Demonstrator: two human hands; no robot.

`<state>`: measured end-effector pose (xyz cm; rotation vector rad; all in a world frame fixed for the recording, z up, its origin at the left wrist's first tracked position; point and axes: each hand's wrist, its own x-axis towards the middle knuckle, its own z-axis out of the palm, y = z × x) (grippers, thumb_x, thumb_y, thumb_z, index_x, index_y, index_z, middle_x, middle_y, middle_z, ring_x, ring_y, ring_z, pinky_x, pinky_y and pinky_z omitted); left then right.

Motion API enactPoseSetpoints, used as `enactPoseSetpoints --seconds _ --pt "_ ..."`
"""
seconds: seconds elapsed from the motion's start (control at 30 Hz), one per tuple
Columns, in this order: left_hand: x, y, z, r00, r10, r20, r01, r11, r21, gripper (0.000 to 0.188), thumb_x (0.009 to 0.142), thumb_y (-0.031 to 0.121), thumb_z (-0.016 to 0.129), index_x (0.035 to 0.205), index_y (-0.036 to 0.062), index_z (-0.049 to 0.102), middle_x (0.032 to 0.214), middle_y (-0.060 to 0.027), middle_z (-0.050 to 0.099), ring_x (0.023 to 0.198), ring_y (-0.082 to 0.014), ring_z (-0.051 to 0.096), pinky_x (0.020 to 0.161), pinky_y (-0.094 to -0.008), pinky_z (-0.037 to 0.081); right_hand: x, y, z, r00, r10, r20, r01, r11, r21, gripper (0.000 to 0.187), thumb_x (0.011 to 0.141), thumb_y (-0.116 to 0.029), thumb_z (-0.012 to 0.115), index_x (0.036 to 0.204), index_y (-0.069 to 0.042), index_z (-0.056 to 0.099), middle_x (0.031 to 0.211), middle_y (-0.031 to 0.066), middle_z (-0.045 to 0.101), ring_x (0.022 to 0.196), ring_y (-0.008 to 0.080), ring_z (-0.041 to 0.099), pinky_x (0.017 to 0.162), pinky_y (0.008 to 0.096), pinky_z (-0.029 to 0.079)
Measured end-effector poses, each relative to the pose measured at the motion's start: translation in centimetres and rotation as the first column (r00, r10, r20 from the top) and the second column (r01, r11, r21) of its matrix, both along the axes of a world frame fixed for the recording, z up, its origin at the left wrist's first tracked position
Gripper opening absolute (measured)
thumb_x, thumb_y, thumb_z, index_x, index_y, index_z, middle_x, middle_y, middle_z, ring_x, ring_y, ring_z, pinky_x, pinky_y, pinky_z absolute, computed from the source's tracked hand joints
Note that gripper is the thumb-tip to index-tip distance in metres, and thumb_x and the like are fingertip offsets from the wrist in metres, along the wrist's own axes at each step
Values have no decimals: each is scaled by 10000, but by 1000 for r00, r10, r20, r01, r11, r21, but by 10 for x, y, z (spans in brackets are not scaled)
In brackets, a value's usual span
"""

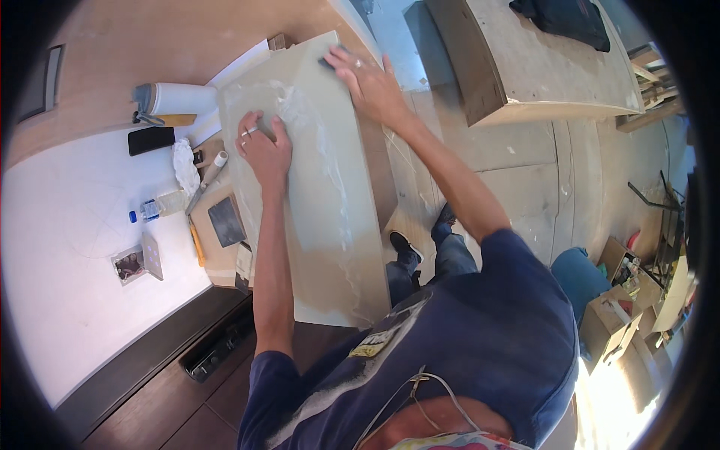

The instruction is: The person sands the surface and edges of a beige panel using a sanding block and then uses a file along the edges.

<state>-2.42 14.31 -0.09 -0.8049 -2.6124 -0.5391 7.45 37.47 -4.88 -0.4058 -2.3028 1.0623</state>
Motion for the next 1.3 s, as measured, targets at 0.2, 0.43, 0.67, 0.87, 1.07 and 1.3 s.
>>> enactPoseSetpoints --seconds 0.2,0.43,0.67,0.87,1.07,1.3 --pt "2 9 0 999 -31 30 30 1000 8 385 962 261 679 1272 46 597 1385 -166 598 1345 -333 526 1172 -495 303 -26 35 7 1000 17 -24 -20 989 -146 517 1149 -445 273 1538 -253 555 1656 -16 451 1523 282 414 1216 724 184" --pt "2 10 1 999 -5 46 6 1000 -8 380 966 254 667 1276 49 586 1383 -170 598 1340 -339 524 1173 -490 304 -11 10 -12 974 39 -222 -114 935 -336 579 1146 -471 244 1570 -184 513 1671 40 427 1550 310 365 1221 735 131" --pt "-2 3 0 1000 -21 18 22 999 -28 385 971 247 658 1290 50 569 1378 -172 594 1299 -348 537 1156 -497 327 -1 -19 -17 965 17 -262 -139 880 -455 595 1143 -499 221 1572 -208 514 1687 40 400 1573 314 320 1244 691 111" --pt "-1 7 -1 997 -29 65 30 1000 -9 397 974 246 659 1308 51 565 1378 -177 589 1298 -376 528 1152 -503 332 -26 10 -9 972 10 -234 -109 905 -411 607 1136 -519 232 1577 -206 508 1688 45 397 1581 327 302 1247 692 95" --pt "-2 8 1 999 4 49 -3 999 -37 403 976 237 658 1313 40 560 1367 -179 590 1309 -380 522 1155 -510 329 -16 -2 -11 974 7 -228 -107 896 -432 596 1141 -495 228 1582 -200 500 1680 60 409 1582 356 289 1246 701 85" --pt "1 2 0 1000 -9 23 10 999 -33 392 976 227 650 1301 26 562 1364 -190 593 1309 -379 529 1157 -508 326 0 -24 -15 973 -11 -230 -92 896 -435 587 1144 -476 227 1565 -193 524 1676 38 418 1559 389 325 1244 703 95"
